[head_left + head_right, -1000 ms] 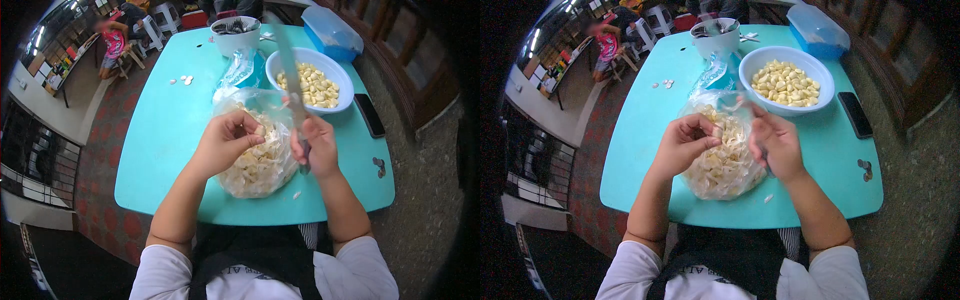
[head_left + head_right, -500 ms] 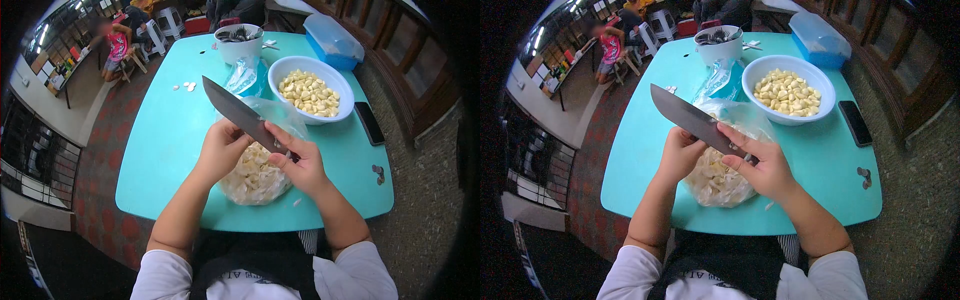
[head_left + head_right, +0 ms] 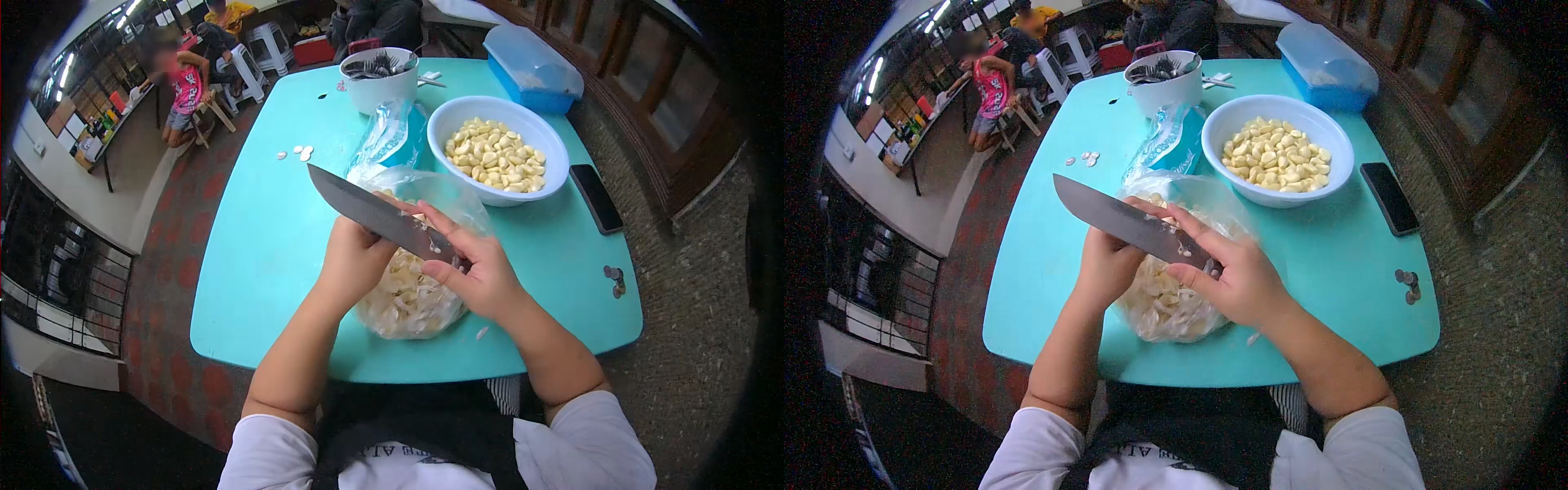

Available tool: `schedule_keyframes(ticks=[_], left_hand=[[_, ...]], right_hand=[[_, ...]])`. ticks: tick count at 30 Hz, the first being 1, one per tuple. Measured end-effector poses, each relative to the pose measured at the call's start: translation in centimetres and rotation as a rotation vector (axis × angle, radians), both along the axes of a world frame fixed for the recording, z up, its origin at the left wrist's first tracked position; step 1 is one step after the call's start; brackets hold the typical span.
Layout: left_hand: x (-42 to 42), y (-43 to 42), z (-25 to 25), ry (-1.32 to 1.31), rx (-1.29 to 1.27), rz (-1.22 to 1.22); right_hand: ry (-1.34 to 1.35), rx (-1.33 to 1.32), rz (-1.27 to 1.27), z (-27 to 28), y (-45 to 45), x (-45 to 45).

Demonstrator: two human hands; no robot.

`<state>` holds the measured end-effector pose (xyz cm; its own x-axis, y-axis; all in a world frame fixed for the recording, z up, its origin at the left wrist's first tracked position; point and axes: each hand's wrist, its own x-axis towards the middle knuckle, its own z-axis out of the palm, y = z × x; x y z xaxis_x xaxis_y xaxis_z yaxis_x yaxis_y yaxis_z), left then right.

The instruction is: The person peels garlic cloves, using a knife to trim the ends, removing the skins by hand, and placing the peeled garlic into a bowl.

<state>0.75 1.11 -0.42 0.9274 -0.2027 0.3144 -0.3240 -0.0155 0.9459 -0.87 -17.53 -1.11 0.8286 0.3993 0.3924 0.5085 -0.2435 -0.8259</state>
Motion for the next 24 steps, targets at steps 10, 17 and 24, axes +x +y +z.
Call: schedule_keyframes(ticks=[10, 17, 24], left_hand=[[-0.1, 0.1, 0.3, 0.006, 0.02, 0.008], [-0.1, 0.1, 0.6, 0.268, 0.02, 0.027], [0.3, -0.3, -0.9, 0.463, -0.306, -0.072]], right_hand=[[-0.178, -0.062, -0.036, -0.4, -0.1, 0.3], [-0.317, -0.011, -0.062, -0.7, 0.4, 0.3], [-0.286, -0.208, -0.138, 0.3, -0.2, -0.3]])
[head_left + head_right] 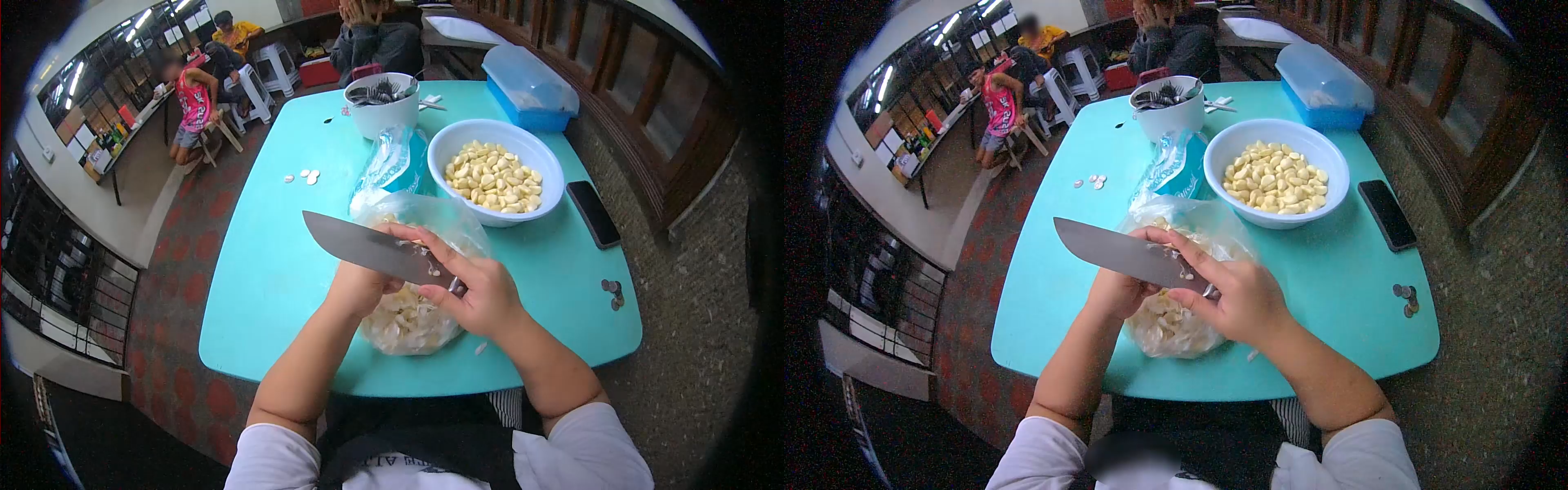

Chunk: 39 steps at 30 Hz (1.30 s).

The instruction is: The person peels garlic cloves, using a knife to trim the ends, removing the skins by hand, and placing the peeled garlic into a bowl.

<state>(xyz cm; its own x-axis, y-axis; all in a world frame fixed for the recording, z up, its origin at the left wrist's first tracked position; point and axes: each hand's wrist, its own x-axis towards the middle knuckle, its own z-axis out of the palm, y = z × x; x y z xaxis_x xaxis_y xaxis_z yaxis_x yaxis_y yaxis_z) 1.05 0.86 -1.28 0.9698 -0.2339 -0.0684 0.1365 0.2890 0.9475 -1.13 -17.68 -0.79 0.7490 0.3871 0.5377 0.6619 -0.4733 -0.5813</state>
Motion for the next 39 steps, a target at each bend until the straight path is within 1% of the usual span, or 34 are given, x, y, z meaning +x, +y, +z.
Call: schedule_keyframes(ticks=[3, 6, 8, 12, 15, 18, 20, 21, 23, 24, 26, 27, 31, 33, 34, 35, 36, 39], left_hand=[[-0.3, -0.4, 0.0, 0.075, -0.129, -0.058], [-0.3, -0.2, 0.1, 0.012, -0.232, -0.163], [-0.2, 0.0, -0.6, 0.018, -0.267, -0.17], [-0.1, 0.4, -0.4, 0.047, -0.299, -0.149], [-0.2, 0.4, -0.6, -0.02, -0.2, -0.085], [0.1, 0.6, -1.0, -0.063, -0.191, -0.076], [0.2, 0.6, -0.9, -0.063, -0.142, -0.044], [0.2, 0.6, -0.8, -0.066, -0.115, -0.028], [0.4, 0.8, -0.7, -0.037, -0.15, -0.036], [0.4, 0.8, -0.8, -0.018, -0.168, -0.046], [0.4, 0.2, -0.5, 0.011, -0.117, 0.019], [0.3, 0.1, -0.4, 0.027, -0.093, 0.059], [-0.4, 0.1, -0.5, 0.008, -0.104, 0.069], [-0.3, -0.1, -0.5, 0.008, -0.063, 0.103], [-0.3, -0.3, -0.7, -0.024, -0.087, 0.137], [-0.3, -0.5, -0.8, -0.026, -0.097, 0.113], [-0.5, -0.4, -0.9, -0.016, -0.102, 0.096], [-0.7, 0.1, 0.3, -0.003, -0.175, 0.046]], right_hand=[[-0.024, -0.042, -0.051, 0.1, -0.2, -0.2], [-0.015, -0.076, -0.071, 0.3, -0.4, -0.1], [-0.038, -0.098, -0.074, 0.7, -0.3, 0.0], [-0.091, -0.057, -0.037, 0.3, -0.2, 0.2], [-0.091, -0.039, -0.032, 0.0, 0.0, 0.2], [-0.023, -0.068, -0.038, 0.4, -0.1, -0.3], [0.016, -0.114, -0.029, 0.8, -0.2, -0.3], [-0.014, -0.071, -0.016, 0.8, -0.1, -0.2], [-0.074, 0.016, 0.003, 0.4, 0.2, 0.0], [-0.066, 0.016, 0.003, 0.2, 0.2, -0.2], [-0.06, 0.008, 0.004, 0.2, 0.2, -0.2], [-0.019, 0.009, 0.004, 0.3, 0.2, -0.2], [0.154, -0.014, 0.009, 1.1, 0.3, -1.1], [0.183, -0.005, 0.005, 1.4, 0.2, -0.9], [0.186, 0.011, 0.013, 1.4, 0.1, -1.0], [0.201, 0.019, 0.044, 1.2, 0.2, -0.9], [0.278, 0.063, 0.047, 2.1, 0.6, -1.3], [0.264, 0.082, 0.074, 1.8, 0.7, -1.2]])
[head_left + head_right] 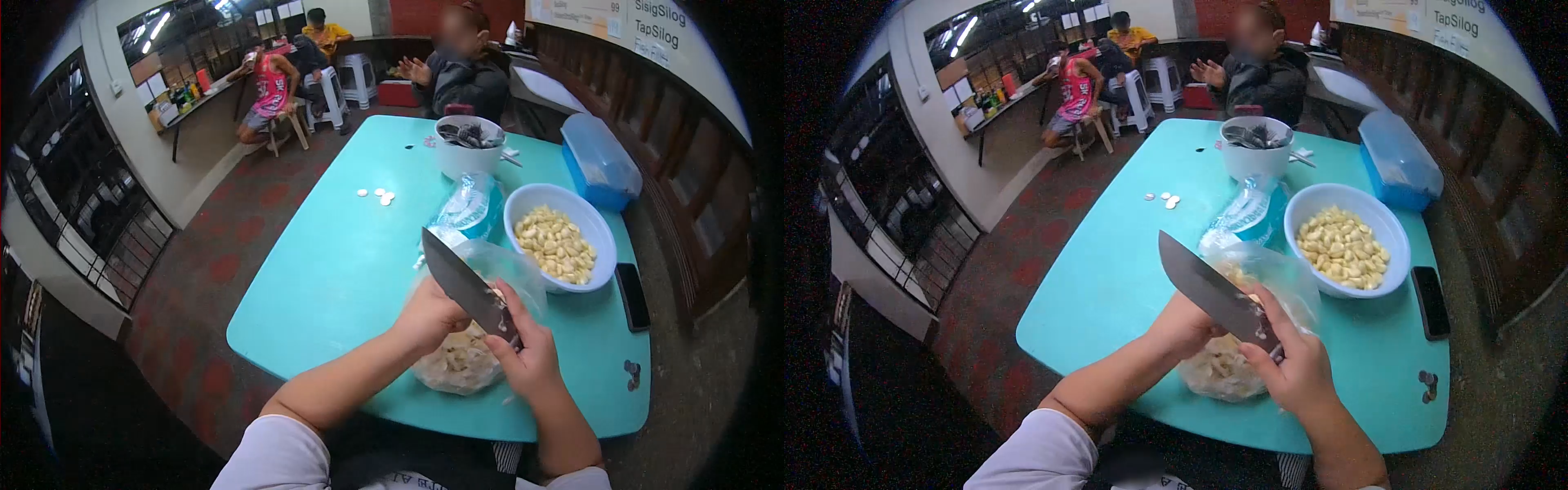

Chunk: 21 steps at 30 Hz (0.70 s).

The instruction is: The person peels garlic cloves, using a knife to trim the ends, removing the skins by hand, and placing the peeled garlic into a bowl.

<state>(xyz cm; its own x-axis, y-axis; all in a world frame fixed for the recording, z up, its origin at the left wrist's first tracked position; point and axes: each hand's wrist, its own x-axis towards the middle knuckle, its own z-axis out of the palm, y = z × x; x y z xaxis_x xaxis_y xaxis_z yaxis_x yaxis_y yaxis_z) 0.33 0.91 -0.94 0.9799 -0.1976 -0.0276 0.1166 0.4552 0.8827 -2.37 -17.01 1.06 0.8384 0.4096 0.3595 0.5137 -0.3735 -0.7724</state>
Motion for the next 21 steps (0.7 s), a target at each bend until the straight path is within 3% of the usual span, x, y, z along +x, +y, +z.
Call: schedule_keyframes(ticks=[7, 10, 13, 21], left_hand=[[-0.4, 0.0, 0.1, -0.004, -0.103, -0.051], [-1.7, -1.0, 1.5, -0.12, 0.044, 0.084], [-1.6, -1.2, 0.0, -0.156, 0.065, 0.127], [-1.6, -2.5, -2.1, -0.413, 0.117, 0.28]], right_hand=[[-0.054, 0.003, 0.019, -0.1, 0.1, -0.1], [0.124, 0.11, 0.057, -0.1, 0.0, 0.1], [0.583, 0.44, 0.194, 0.2, -0.4, -0.2], [0.469, 0.43, 0.209, -0.8, -0.5, 0.1]])
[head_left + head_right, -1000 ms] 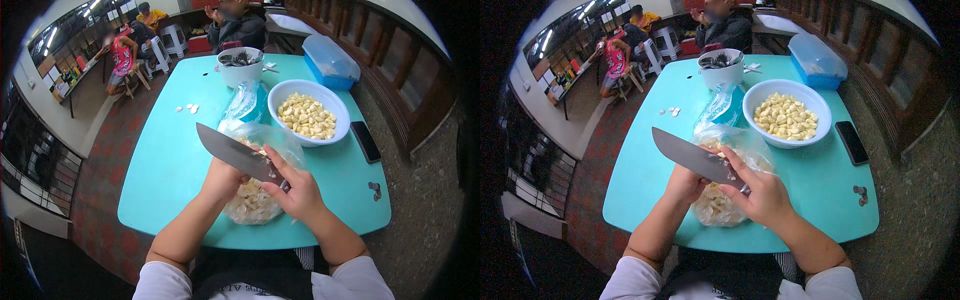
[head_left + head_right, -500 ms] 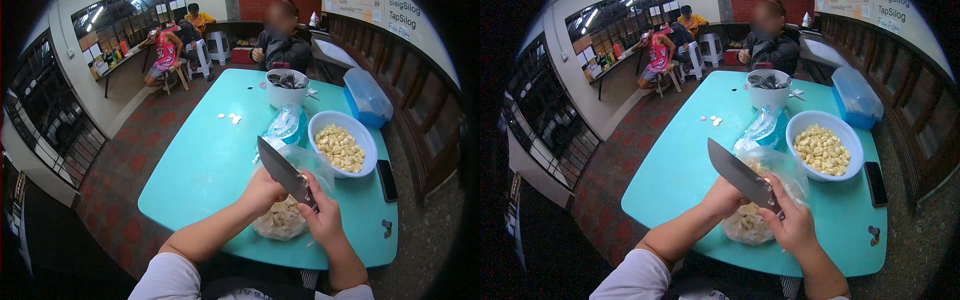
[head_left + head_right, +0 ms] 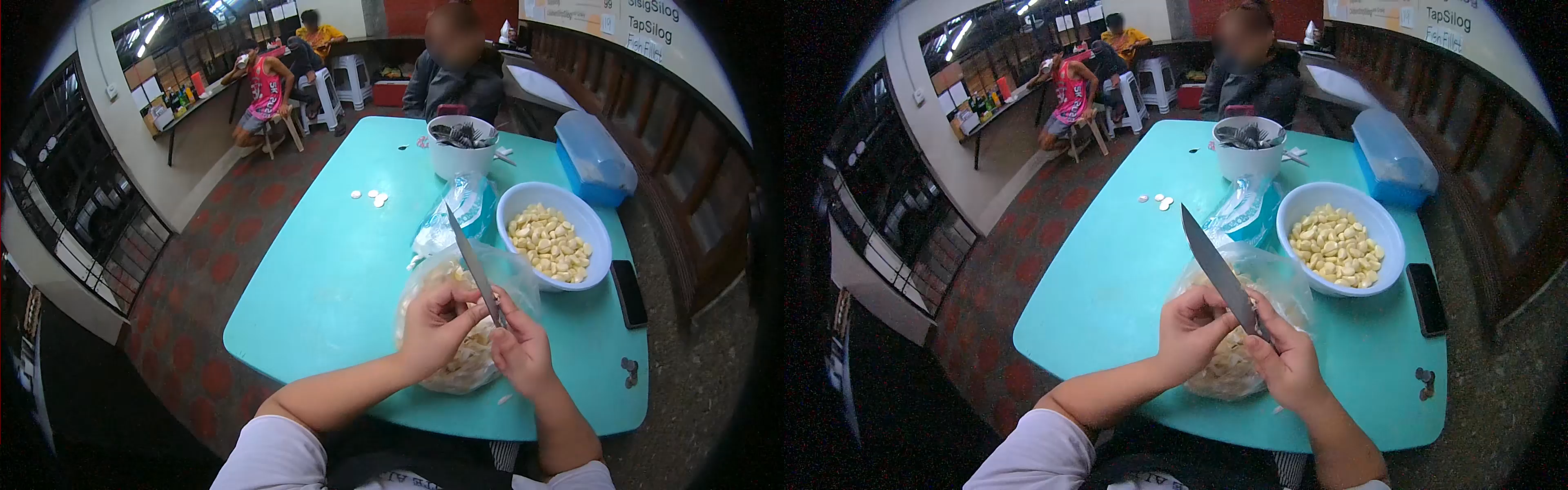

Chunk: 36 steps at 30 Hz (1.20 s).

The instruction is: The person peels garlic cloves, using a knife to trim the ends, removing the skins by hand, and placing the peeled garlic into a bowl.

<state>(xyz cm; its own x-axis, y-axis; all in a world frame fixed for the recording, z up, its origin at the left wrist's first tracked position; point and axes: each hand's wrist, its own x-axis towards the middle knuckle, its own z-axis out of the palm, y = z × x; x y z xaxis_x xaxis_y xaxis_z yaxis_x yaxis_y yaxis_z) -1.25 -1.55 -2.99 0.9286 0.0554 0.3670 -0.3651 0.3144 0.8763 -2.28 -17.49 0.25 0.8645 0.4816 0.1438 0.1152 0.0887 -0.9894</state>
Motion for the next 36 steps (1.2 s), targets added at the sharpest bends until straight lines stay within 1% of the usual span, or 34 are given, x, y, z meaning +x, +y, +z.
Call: schedule_keyframes(ticks=[1, 4, 7, 10, 13, 16, 19, 22, 25, 28, 31, 34, 36], left_hand=[[0.1, 0.0, 0.1, -0.027, 0.0, 0.001], [0.2, 0.4, 1.1, 0.043, -0.044, -0.067], [0.2, 1.1, 1.8, 0.143, 0.049, -0.108], [0.8, 1.4, 1.4, 0.057, 0.172, -0.068], [0.9, 1.5, 1.8, 0.038, 0.164, -0.097], [1.5, 2.0, 0.9, -0.027, 0.19, -0.111], [1.2, 2.2, 2.1, -0.042, 0.096, -0.177], [1.4, 2.4, 2.1, 0.016, 0.112, -0.179], [1.3, 2.3, 2.5, 0.073, 0.02, -0.237], [1.2, 2.7, 2.7, 0.181, 0.061, -0.294], [1.4, 1.9, 2.3, 0.142, 0.003, -0.238], [2.2, 1.3, 0.9, -0.045, 0.153, -0.077], [2.5, 1.1, 0.5, 0.009, 0.115, -0.092]], right_hand=[[0.014, 0.02, 0.004, -0.1, 0.0, 0.0], [0.07, 0.084, 0.041, 0.0, -0.2, 0.1], [0.086, 0.068, 0.058, 0.1, -0.4, 0.4], [0.217, 0.132, 0.148, -0.1, -1.1, 0.8], [0.302, 0.195, 0.184, 0.1, -1.0, 1.1], [0.32, 0.232, 0.223, -0.3, -1.2, 1.3], [0.359, 0.318, 0.29, 0.2, -1.1, 1.4], [0.488, 0.477, 0.355, 0.3, -1.2, 1.1], [0.516, 0.494, 0.404, 0.3, -1.5, 1.0], [0.57, 0.582, 0.392, 0.6, -1.4, 0.7], [0.373, 0.38, 0.272, 0.2, -1.2, 0.7], [0.244, 0.293, 0.188, -0.2, -0.4, 0.4], [0.189, 0.278, 0.134, -0.8, -0.3, 0.4]])
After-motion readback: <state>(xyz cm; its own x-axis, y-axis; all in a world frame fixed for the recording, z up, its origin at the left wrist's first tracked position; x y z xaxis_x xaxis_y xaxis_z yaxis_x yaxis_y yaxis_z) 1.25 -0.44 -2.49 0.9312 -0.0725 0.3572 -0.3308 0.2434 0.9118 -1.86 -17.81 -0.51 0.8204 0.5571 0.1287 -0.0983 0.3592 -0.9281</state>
